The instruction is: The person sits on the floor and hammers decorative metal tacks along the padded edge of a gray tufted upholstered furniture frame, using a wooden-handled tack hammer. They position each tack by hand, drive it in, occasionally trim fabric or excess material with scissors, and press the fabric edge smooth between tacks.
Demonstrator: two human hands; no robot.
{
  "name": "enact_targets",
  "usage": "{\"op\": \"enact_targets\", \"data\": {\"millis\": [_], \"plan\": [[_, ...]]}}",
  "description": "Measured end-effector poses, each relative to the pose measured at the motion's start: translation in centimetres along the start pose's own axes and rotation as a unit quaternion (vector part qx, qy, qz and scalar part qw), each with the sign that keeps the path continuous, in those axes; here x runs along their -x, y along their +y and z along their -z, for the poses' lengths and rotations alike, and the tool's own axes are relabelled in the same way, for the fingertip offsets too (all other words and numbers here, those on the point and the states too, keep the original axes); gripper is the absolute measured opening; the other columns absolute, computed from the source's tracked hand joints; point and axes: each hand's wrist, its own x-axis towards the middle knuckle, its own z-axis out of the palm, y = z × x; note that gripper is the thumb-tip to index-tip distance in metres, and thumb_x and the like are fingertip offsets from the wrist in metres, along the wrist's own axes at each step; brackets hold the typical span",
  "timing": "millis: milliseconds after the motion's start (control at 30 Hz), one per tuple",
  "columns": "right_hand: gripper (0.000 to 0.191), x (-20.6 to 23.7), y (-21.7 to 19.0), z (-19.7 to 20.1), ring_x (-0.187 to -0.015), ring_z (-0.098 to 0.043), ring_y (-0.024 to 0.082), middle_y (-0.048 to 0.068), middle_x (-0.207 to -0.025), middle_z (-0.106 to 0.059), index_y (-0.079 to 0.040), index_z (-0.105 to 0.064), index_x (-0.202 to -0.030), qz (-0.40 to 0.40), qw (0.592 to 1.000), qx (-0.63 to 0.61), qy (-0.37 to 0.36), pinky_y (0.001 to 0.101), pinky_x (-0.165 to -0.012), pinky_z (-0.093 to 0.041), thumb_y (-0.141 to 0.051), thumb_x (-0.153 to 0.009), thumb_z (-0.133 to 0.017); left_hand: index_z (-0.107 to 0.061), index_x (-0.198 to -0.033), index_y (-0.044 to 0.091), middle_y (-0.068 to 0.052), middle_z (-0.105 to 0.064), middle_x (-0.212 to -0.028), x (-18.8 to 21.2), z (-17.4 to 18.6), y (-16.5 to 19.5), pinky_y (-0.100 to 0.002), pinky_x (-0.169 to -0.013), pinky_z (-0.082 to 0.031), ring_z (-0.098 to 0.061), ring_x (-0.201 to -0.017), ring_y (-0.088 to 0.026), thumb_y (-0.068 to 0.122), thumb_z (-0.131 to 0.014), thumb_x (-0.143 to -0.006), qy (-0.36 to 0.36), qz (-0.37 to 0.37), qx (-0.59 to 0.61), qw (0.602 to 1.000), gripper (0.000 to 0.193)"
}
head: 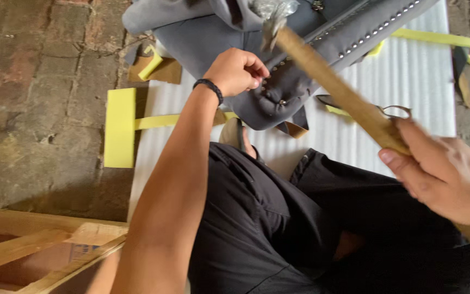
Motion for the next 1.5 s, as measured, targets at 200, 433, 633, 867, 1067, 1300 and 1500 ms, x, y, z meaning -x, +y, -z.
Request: {"op": "enact_targets", "data": {"millis": [200,433,633,867,1067,1300,1500], "plan": [[0.021,0.0,1.0,0.2,-0.037,-0.05,0.018,0.01,-0.06,-0.058,-0.017,-0.052,-0.122,-0.206,0.973,0.001,-0.1,0.0323,-0.033,-0.047,-0.032,-0.108,-0.048,-0.08,-0.097,0.006,-0.001,-0.076,-0.081,-0.5,-0.1,-0.5,-0.024,-0.064,-0.057,-0.069,-0.072,-0.006,-0.005,-0.066,-0.077,-0.009,0.016,0.036,0.999,0.026],[0.026,-0.5,3.3,-2.6,-0.037,-0.048,0.012,0.0,-0.058,-0.054,-0.007,-0.052,-0.113,0.044,0.996,0.006,0.072,0.0278,-0.032,-0.039,-0.032,-0.104,-0.05,-0.079,-0.099,0.005,-0.001,-0.077,-0.084,-0.6,-0.2,-0.9,-0.024,-0.065,-0.057,-0.07,-0.074,-0.006,-0.005,-0.068,-0.078,-0.023,-0.004,0.053,0.998,0.025],[0.032,1.7,2.7,-2.4,-0.033,-0.046,0.016,0.003,-0.052,-0.053,-0.005,-0.054,-0.116,0.108,0.967,0.044,0.226,0.0344,-0.032,-0.034,-0.033,-0.102,-0.055,-0.079,-0.099,0.004,-0.002,-0.076,-0.084,-0.6,-0.2,-0.7,-0.024,-0.065,-0.057,-0.069,-0.073,-0.007,-0.005,-0.069,-0.078,-0.027,-0.003,0.044,0.999,0.025],[0.031,1.7,0.1,-3.6,-0.043,-0.066,0.022,0.008,-0.056,-0.065,-0.016,-0.048,-0.125,-0.112,0.989,0.071,-0.067,0.037,-0.047,-0.053,-0.039,-0.104,-0.053,-0.079,-0.099,0.006,0.0,-0.076,-0.083,-0.5,-0.3,-0.7,-0.023,-0.065,-0.057,-0.069,-0.073,-0.005,-0.003,-0.07,-0.078,-0.017,-0.001,0.04,0.999,0.025],[0.041,2.0,-0.3,-5.4,-0.067,-0.069,0.043,0.019,-0.068,-0.067,-0.01,-0.045,-0.126,-0.079,0.996,-0.041,0.023,0.051,-0.063,-0.052,-0.038,-0.098,-0.054,-0.079,-0.1,0.005,-0.001,-0.077,-0.087,-0.6,-0.3,-1.1,-0.024,-0.064,-0.056,-0.069,-0.073,-0.005,-0.003,-0.07,-0.079,-0.023,-0.001,0.054,0.998,0.024],[0.041,1.7,2.6,-8.1,-0.064,-0.071,0.04,0.017,-0.075,-0.067,-0.008,-0.045,-0.121,-0.062,0.993,-0.058,0.076,0.0498,-0.063,-0.054,-0.041,-0.099,-0.057,-0.079,-0.101,0.007,-0.001,-0.078,-0.092,-0.7,-0.2,-1.3,-0.025,-0.066,-0.059,-0.07,-0.075,-0.006,0.004,-0.072,-0.084,-0.031,-0.016,0.024,0.999,0.019],[0.032,0.3,2.1,-6.6,-0.052,-0.067,0.035,0.017,-0.056,-0.067,-0.011,-0.052,-0.11,-0.065,0.992,-0.111,-0.006,0.0482,-0.054,-0.049,-0.036,-0.095,-0.066,-0.083,-0.103,0.018,-0.009,-0.075,-0.097,0.5,-1.6,-1.2,-0.036,-0.082,-0.057,-0.073,-0.088,-0.026,0.007,-0.069,-0.084,0.045,-0.159,-0.239,0.957,0.026]]}}
